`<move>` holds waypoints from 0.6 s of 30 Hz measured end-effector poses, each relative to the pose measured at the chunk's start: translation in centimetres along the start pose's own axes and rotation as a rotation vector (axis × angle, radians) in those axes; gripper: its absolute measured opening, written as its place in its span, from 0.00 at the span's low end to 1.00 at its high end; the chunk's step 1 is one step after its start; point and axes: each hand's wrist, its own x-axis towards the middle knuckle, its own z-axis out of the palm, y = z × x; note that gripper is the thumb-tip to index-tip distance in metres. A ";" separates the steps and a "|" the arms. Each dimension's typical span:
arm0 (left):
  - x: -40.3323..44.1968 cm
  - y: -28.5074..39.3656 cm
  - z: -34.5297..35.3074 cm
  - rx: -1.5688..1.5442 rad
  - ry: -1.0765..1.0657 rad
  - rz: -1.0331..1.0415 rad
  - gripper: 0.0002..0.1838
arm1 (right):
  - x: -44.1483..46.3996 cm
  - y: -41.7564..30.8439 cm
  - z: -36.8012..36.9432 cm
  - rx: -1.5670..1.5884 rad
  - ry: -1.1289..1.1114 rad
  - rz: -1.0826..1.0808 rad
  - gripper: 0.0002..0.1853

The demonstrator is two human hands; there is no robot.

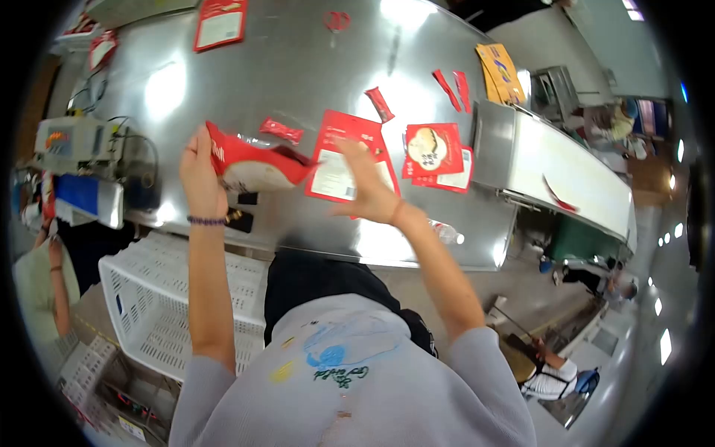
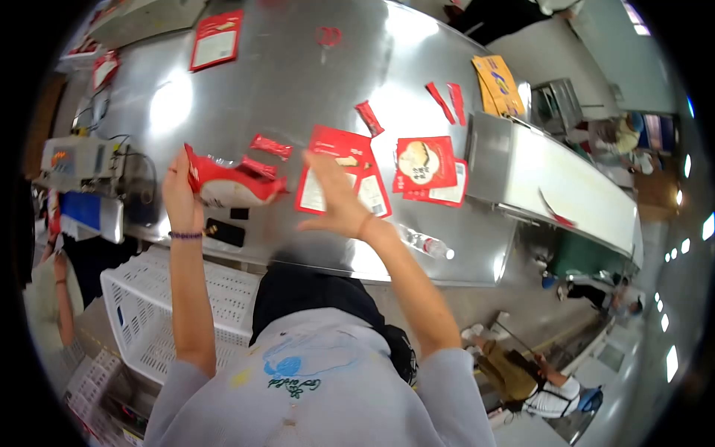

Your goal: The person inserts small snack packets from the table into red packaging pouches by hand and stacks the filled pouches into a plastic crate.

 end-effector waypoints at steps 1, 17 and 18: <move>-0.2 -1.4 0.6 -0.056 -0.063 -0.093 0.13 | 1.0 1.2 1.5 0.041 0.033 -0.059 0.51; -1.5 -13.6 5.7 1.097 -0.956 0.849 0.09 | -2.9 19.4 2.5 0.211 -0.412 0.455 0.38; -1.9 -14.8 5.6 1.102 -0.993 0.610 0.13 | -2.9 19.5 2.3 0.236 -0.430 0.456 0.39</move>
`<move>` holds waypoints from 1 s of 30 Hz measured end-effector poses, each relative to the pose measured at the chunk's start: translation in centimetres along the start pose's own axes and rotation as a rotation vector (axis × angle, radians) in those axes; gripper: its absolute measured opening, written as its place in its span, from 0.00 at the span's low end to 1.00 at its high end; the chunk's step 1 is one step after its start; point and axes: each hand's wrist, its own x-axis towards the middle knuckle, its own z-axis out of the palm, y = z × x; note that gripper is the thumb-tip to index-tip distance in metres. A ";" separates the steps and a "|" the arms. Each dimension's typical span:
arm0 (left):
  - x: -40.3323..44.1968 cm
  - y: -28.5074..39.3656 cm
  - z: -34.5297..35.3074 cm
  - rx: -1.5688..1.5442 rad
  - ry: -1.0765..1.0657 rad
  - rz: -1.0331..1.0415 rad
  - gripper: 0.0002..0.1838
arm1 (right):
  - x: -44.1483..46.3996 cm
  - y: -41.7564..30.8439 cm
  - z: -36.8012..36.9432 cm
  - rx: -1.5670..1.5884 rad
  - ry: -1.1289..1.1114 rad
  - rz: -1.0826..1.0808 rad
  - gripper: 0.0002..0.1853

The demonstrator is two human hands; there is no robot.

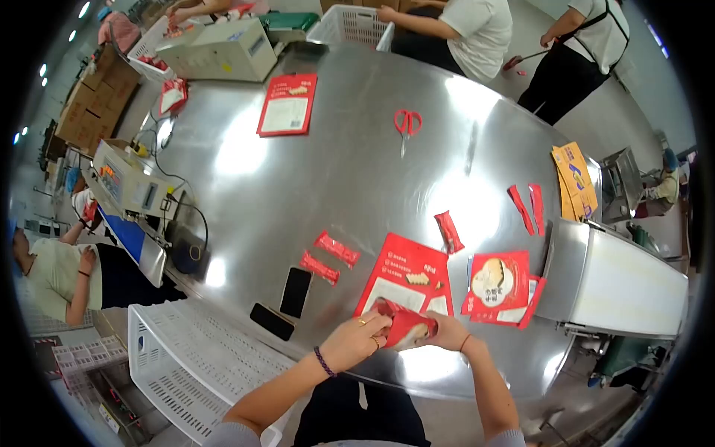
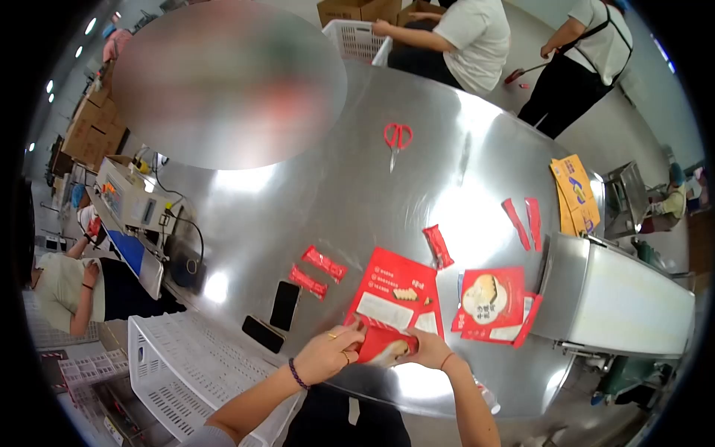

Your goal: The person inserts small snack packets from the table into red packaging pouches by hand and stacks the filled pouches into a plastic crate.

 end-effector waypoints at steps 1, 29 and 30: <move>0.1 -0.2 0.9 0.022 0.010 0.003 0.13 | -0.2 -0.1 -0.5 0.012 -0.032 0.001 0.39; 4.9 -5.4 6.6 -0.535 -0.477 -0.542 0.17 | 2.5 8.5 -7.1 0.158 -0.407 0.100 0.40; 3.5 -6.3 9.0 -0.394 -0.405 -0.348 0.18 | 2.5 8.0 -6.9 0.122 -0.436 0.078 0.38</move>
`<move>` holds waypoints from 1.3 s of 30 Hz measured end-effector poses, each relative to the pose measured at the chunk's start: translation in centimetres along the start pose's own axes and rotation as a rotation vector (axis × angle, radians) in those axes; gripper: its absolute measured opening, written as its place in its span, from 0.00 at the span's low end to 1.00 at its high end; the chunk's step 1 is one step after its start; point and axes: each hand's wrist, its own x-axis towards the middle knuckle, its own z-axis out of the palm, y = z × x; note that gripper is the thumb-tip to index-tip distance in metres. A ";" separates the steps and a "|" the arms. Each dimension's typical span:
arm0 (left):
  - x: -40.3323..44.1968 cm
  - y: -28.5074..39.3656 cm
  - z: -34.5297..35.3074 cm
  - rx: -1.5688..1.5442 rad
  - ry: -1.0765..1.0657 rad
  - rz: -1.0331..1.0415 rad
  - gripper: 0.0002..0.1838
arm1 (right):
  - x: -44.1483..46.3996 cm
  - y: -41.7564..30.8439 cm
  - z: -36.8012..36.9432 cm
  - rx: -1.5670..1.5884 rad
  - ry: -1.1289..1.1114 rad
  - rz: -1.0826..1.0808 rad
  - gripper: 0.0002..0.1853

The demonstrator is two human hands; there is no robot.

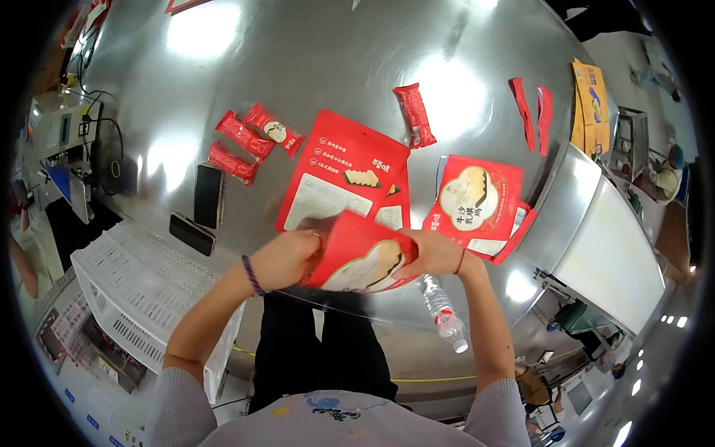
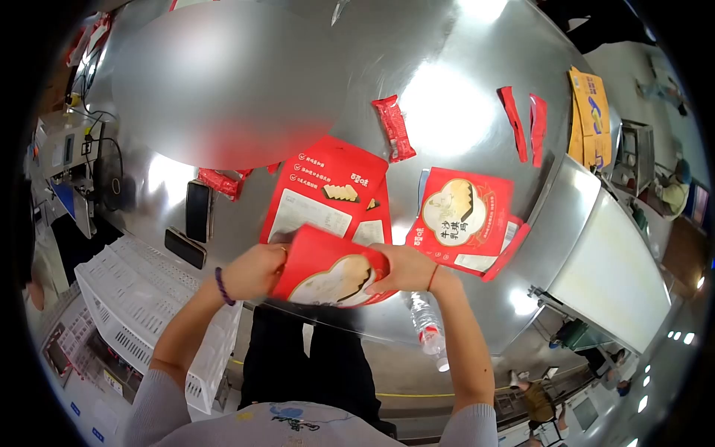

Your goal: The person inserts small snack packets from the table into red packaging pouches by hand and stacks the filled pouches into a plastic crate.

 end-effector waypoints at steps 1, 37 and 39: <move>0.2 -0.3 0.9 0.163 0.063 0.179 0.19 | 0.2 -0.4 0.3 0.003 0.004 0.002 0.38; -8.1 -6.5 13.3 -1.164 0.396 -0.151 0.21 | -0.1 -7.4 11.1 -0.074 0.618 0.333 0.32; -9.2 -7.1 13.6 -1.189 0.416 -0.171 0.21 | 0.9 -4.7 13.2 -0.176 0.961 0.207 0.33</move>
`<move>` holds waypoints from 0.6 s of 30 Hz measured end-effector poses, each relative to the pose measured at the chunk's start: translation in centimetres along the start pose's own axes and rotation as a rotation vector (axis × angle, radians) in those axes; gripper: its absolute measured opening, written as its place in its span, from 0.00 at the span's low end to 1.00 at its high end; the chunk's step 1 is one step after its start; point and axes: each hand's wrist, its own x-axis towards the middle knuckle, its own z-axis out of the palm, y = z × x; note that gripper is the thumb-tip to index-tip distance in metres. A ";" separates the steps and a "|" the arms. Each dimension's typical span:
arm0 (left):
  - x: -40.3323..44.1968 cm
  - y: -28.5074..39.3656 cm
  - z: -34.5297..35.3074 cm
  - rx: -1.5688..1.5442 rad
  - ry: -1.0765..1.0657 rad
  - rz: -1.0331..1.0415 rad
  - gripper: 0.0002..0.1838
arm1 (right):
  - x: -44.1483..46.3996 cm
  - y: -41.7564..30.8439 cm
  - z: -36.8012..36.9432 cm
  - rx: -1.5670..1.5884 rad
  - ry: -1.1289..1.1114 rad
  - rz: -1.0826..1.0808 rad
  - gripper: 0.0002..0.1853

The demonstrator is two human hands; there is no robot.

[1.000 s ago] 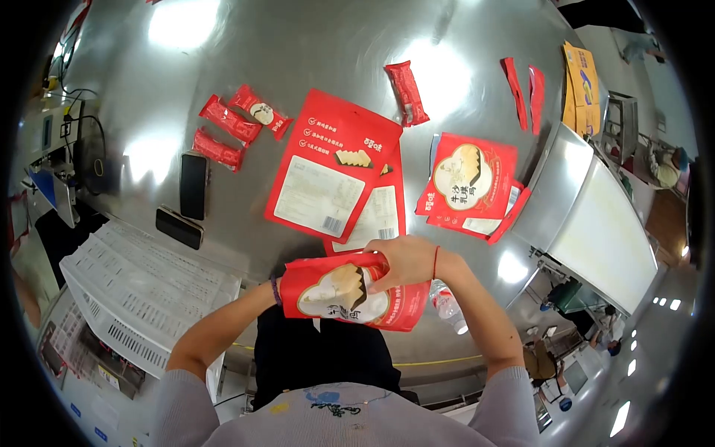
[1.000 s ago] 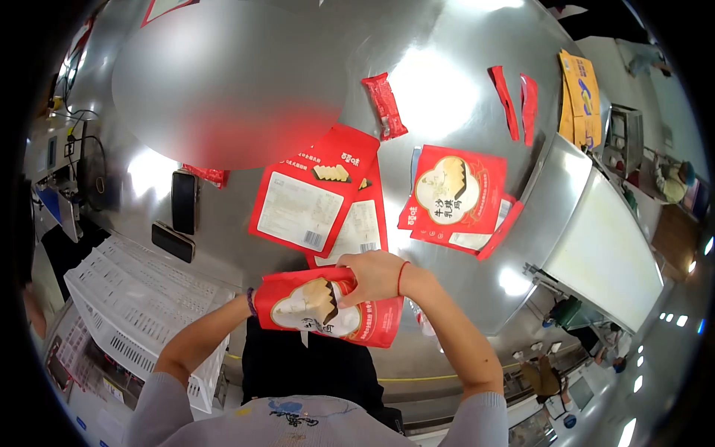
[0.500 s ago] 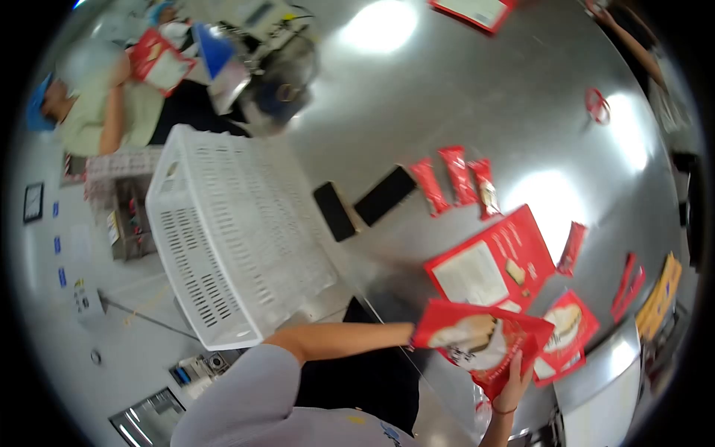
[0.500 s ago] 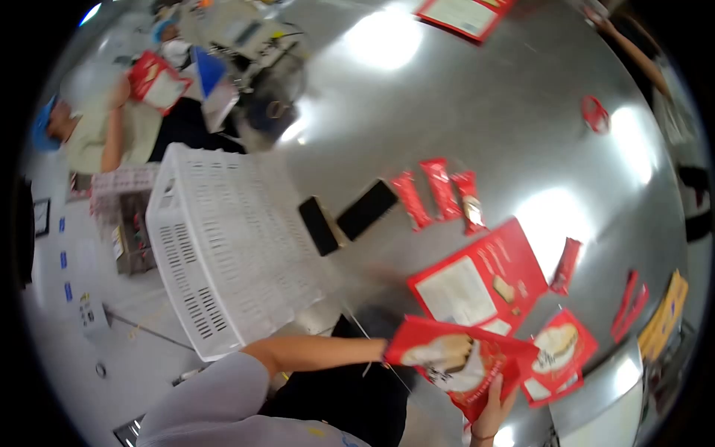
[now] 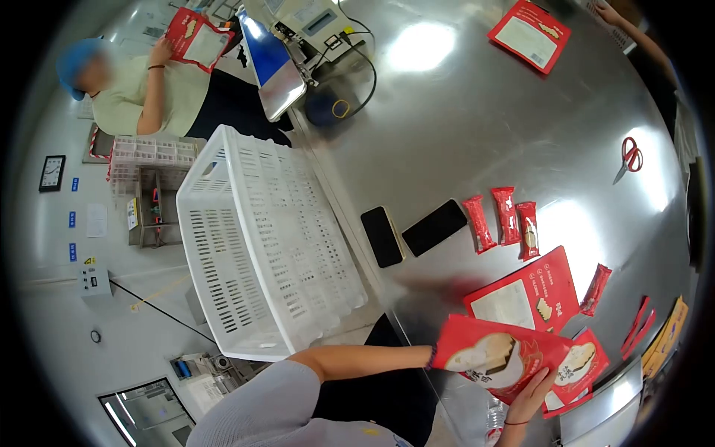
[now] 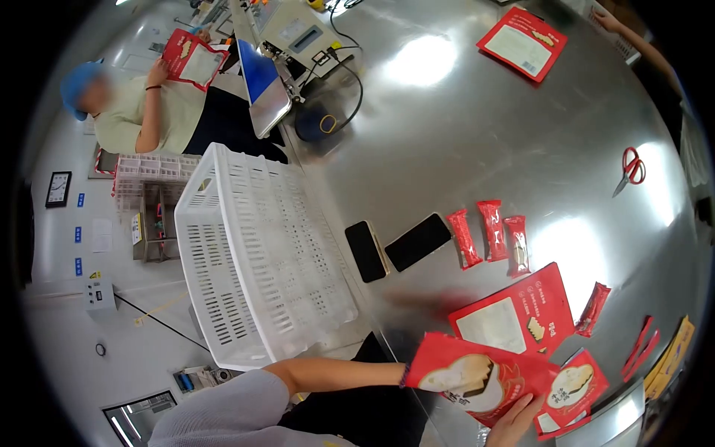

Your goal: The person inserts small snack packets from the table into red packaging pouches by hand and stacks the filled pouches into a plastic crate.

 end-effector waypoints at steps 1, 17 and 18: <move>-0.3 -0.1 -0.3 -0.011 0.015 -0.005 0.21 | -0.3 -0.1 1.3 0.136 0.070 0.070 0.34; -2.2 -3.9 -3.0 -0.386 0.094 -0.070 0.21 | -3.2 -5.5 -0.8 -0.069 0.089 -0.053 0.18; -2.1 -5.8 -4.4 -0.552 0.084 -0.102 0.21 | -3.2 -5.1 -0.7 -0.036 0.118 -0.122 0.17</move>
